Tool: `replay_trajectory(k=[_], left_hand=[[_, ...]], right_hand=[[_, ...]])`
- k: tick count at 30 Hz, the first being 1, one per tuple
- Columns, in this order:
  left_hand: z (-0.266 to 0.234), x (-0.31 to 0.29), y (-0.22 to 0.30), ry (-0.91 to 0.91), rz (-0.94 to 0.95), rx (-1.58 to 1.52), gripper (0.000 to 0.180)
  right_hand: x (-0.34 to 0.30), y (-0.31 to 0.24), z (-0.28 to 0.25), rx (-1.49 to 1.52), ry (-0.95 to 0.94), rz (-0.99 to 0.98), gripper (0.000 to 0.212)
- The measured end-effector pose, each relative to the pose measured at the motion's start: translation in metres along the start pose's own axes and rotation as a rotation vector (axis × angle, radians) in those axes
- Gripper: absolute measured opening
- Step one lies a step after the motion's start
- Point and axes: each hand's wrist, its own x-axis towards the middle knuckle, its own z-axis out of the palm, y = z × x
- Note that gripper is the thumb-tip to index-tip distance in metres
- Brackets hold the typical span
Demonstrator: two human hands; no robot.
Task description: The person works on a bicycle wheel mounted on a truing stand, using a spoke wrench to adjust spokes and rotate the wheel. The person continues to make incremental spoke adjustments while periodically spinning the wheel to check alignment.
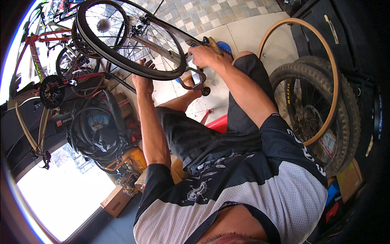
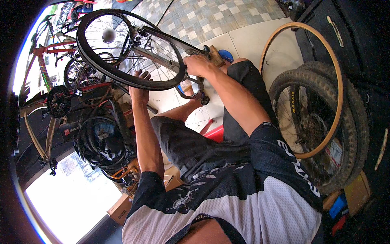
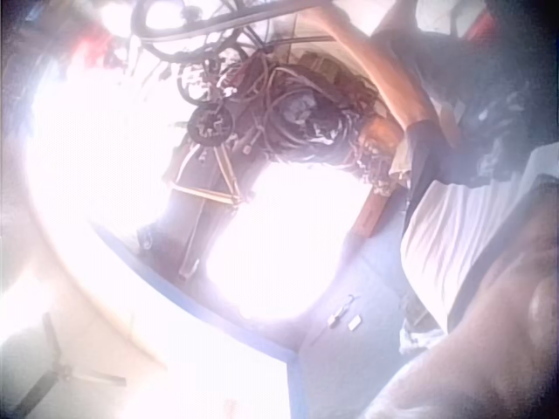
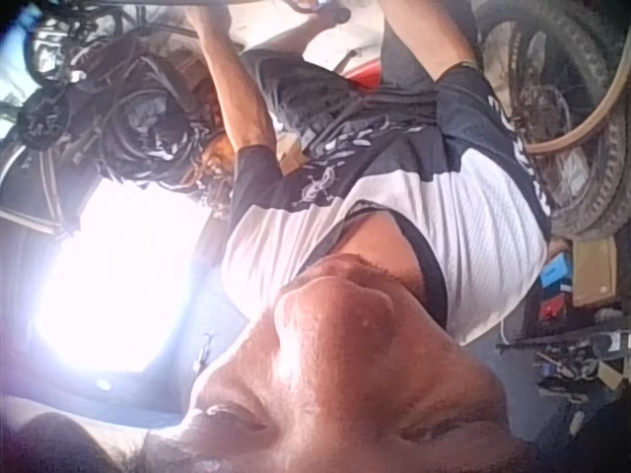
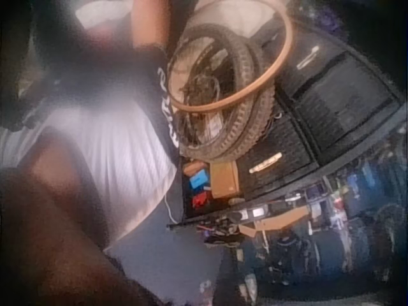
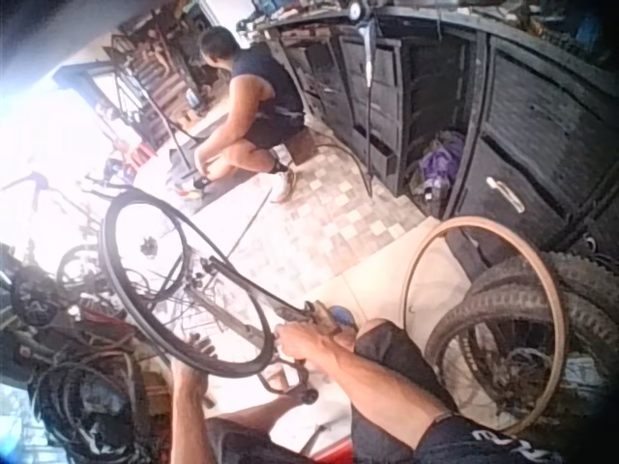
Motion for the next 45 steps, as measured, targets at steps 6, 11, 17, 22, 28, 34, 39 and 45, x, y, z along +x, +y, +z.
replay_trajectory(k=[6,11,17,22,28,34,39,45], left_hand=[[-0.02,0.006,-0.022,-0.066,0.011,0.066,0.061],[0.018,-0.007,0.002,-0.101,-0.018,0.109,0.06],[0.005,0.009,0.036,-0.039,0.061,0.079,0.051],[0.003,0.009,0.035,-0.058,0.048,0.103,0.045],[0.003,0.004,-0.01,-0.067,-0.033,0.179,0.051],[-0.003,0.008,-0.051,-0.129,-0.101,0.259,0.05],[-0.004,0.017,-0.071,-0.113,-0.137,0.259,0.044],[-0.01,0.025,-0.081,-0.132,-0.164,0.273,0.048]], right_hand=[[-0.002,-0.009,-0.001,-0.014,0.001,-0.022,0.04],[0.002,0.006,0.003,0.009,0.024,0.001,0.04],[0.002,0.003,0.006,0.006,0.021,-0.025,0.038],[0.004,0.004,0.006,-0.016,0.008,-0.017,0.039],[0.003,0.003,0.005,-0.006,0.002,-0.012,0.039],[0.004,0.001,0.003,-0.025,-0.028,0.012,0.042],[0.004,0.0,0.002,-0.024,-0.036,0.014,0.042],[0.011,0.004,0.008,-0.048,-0.043,0.028,0.041]])
